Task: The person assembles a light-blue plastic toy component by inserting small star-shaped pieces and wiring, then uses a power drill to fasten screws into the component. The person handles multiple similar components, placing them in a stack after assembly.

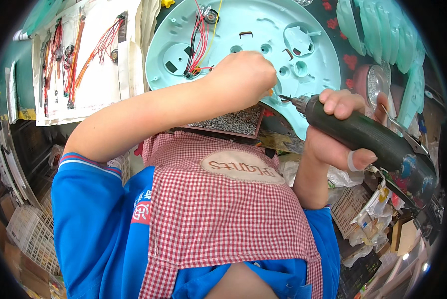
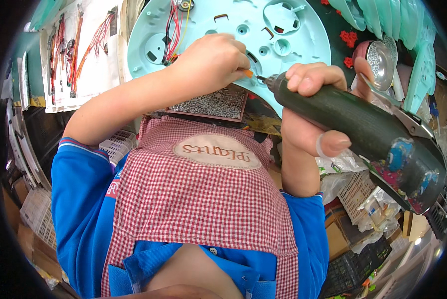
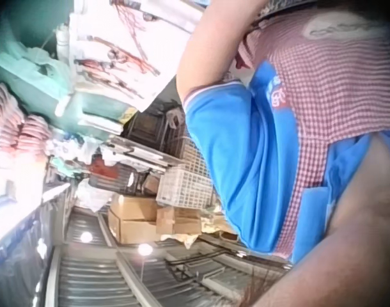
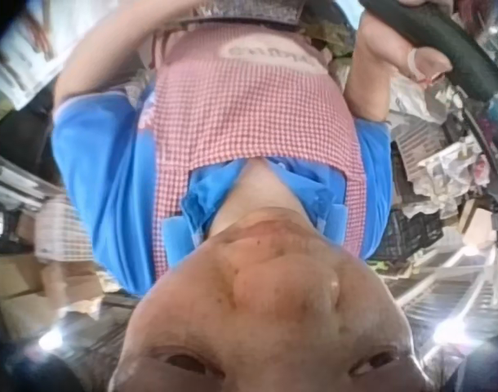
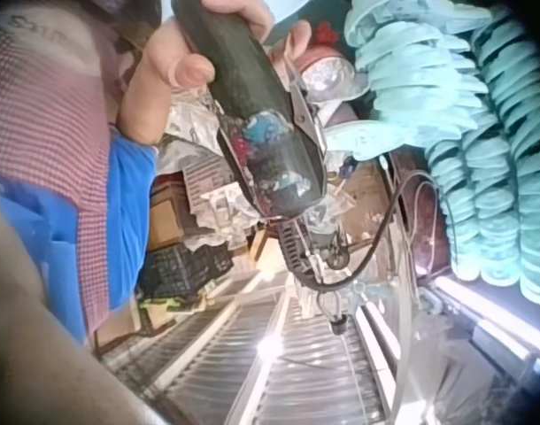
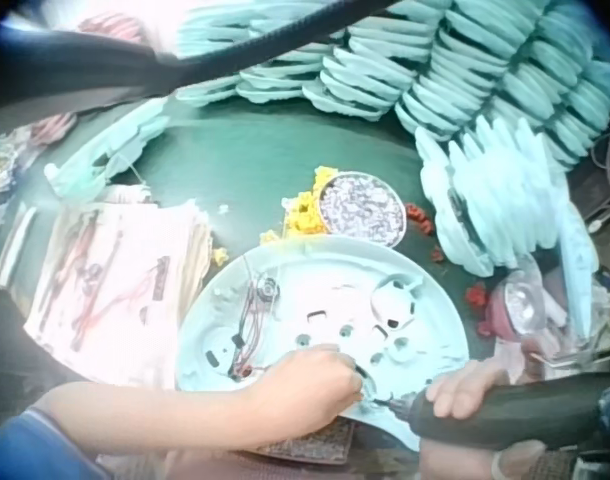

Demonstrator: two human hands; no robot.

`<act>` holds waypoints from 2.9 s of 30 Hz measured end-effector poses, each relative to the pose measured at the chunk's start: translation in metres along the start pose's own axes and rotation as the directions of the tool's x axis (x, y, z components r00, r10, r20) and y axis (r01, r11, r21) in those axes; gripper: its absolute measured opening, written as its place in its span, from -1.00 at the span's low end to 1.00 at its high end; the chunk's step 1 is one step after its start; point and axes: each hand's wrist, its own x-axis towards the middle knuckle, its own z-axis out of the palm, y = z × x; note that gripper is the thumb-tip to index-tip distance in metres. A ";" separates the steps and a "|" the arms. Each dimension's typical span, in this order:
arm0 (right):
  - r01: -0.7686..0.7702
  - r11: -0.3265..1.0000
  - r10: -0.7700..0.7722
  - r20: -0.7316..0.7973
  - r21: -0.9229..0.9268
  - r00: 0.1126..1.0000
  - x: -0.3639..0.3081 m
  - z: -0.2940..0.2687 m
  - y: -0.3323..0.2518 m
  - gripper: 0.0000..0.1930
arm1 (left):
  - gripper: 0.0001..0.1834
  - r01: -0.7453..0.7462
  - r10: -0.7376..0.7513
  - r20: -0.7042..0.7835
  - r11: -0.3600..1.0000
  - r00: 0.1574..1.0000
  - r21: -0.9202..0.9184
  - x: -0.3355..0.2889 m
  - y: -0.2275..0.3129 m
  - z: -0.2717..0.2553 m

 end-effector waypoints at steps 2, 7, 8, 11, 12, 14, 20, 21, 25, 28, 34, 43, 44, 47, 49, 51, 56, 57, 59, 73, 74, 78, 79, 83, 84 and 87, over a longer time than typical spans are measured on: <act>-0.003 1.000 0.002 -0.034 -0.022 0.999 -0.002 0.004 0.004 0.11 | -0.91 -0.106 0.110 -0.104 0.993 0.988 0.043 0.004 -0.005 0.003; -0.025 0.996 0.024 -0.013 -0.091 1.000 -0.007 0.007 0.012 0.15 | -0.93 -0.063 0.059 -0.090 0.997 0.994 -0.038 0.006 -0.009 0.005; -0.037 0.993 0.037 -0.010 -0.108 0.999 -0.008 0.009 0.013 0.15 | -0.93 -0.051 0.047 -0.092 0.998 0.995 -0.040 0.005 -0.009 0.006; -0.094 0.977 0.092 -0.018 -0.191 0.996 -0.010 0.012 0.014 0.14 | -0.93 -0.039 0.034 -0.082 0.997 0.996 -0.064 0.006 -0.009 0.006; -0.110 0.969 0.108 -0.022 -0.221 0.994 -0.010 0.013 0.015 0.13 | -0.93 -0.050 0.045 -0.072 0.997 0.996 -0.056 0.007 -0.010 0.006; -0.117 0.964 0.129 0.032 -0.238 0.991 -0.014 0.006 0.018 0.11 | -0.92 -0.059 0.057 -0.052 0.998 0.997 -0.038 0.008 -0.011 0.006; -0.065 0.998 0.065 0.053 -0.009 0.996 -0.012 0.011 0.002 0.03 | -0.91 0.009 -0.006 0.041 0.998 0.999 -0.069 0.007 -0.010 0.001; -0.115 0.993 0.116 0.098 -0.017 0.988 -0.021 0.015 -0.004 0.04 | -0.91 0.012 -0.010 0.057 0.999 0.998 -0.037 0.004 -0.010 0.001; -0.247 0.923 0.304 0.166 -0.294 0.938 -0.062 0.019 0.000 0.00 | -0.90 -0.149 0.162 -0.206 0.986 0.965 0.076 -0.007 -0.005 -0.012; -0.291 0.923 0.337 0.163 -0.253 0.927 -0.070 0.013 -0.001 -0.09 | -0.89 -0.154 0.158 -0.206 0.987 0.966 0.037 -0.048 0.008 -0.021; -0.186 0.960 0.165 0.115 0.208 0.980 -0.033 0.023 -0.014 0.00 | -0.85 -0.024 0.007 -0.070 0.968 0.998 -0.249 -0.072 0.018 0.012; -0.226 0.948 0.184 0.196 0.223 0.963 -0.019 0.026 -0.022 0.01 | -0.85 -0.164 0.109 -0.264 0.966 0.958 -0.198 -0.077 0.011 0.014; -0.225 0.946 0.178 0.207 0.232 0.962 -0.019 0.027 -0.022 0.01 | -0.85 -0.179 0.108 -0.290 0.956 0.951 -0.230 -0.077 0.011 0.014; -0.254 0.948 0.208 0.229 0.193 0.951 -0.018 0.032 -0.023 -0.02 | -0.84 -0.098 0.044 -0.255 0.975 0.966 -0.201 -0.077 0.016 0.006; -0.260 0.953 0.216 0.253 0.155 0.943 -0.016 0.032 -0.024 -0.02 | -0.83 -0.143 0.091 -0.293 0.977 0.952 -0.161 -0.075 0.016 0.005; -0.236 0.961 0.189 0.277 0.144 0.942 -0.014 0.029 -0.022 -0.02 | -0.83 -0.141 0.084 -0.292 0.974 0.953 -0.180 -0.071 0.017 0.004; -0.159 0.967 0.118 0.206 0.197 0.971 -0.002 0.030 -0.016 -0.02 | -0.85 -0.117 0.050 -0.324 0.974 0.945 -0.192 -0.057 0.015 -0.009; -0.132 0.973 0.097 0.183 0.189 0.978 0.002 0.030 -0.013 -0.01 | -0.86 -0.133 0.077 -0.309 0.977 0.948 -0.166 -0.053 0.012 -0.016; -0.060 0.987 0.039 0.143 0.146 0.989 0.006 0.029 -0.004 0.05 | -0.87 -0.052 0.038 -0.294 0.998 0.955 -0.040 -0.042 -0.004 -0.027; -0.232 0.970 0.244 0.223 -0.078 0.944 0.006 0.027 0.036 0.18 | -0.90 0.065 -0.065 -0.142 0.998 0.988 -0.003 -0.027 -0.033 -0.024; -0.228 0.972 0.233 0.239 -0.049 0.943 0.008 0.027 0.036 0.18 | -0.91 0.027 -0.027 -0.168 1.000 0.985 0.000 -0.028 -0.035 -0.024; -0.161 0.968 0.109 0.256 0.190 0.960 0.027 0.039 0.026 0.12 | -0.88 -0.125 0.100 -0.230 0.987 0.968 -0.097 -0.030 -0.030 -0.023; -0.190 0.963 0.126 0.306 0.191 0.944 0.032 0.036 0.023 0.08 | -0.86 -0.150 0.114 -0.234 0.979 0.966 -0.140 -0.029 -0.031 -0.023; -0.212 0.953 0.122 0.368 0.217 0.922 0.037 0.037 0.025 0.01 | -0.78 -0.091 0.033 -0.245 0.969 0.969 -0.230 -0.034 -0.029 -0.028; -0.212 0.955 0.130 0.354 0.205 0.926 0.036 0.039 0.027 0.01 | -0.74 -0.063 0.005 -0.244 0.971 0.970 -0.231 -0.037 -0.029 -0.029; -0.213 0.966 0.161 0.306 0.145 0.938 0.026 0.046 0.038 0.06 | -0.65 0.053 -0.055 -0.175 0.998 0.983 -0.018 -0.045 -0.024 -0.033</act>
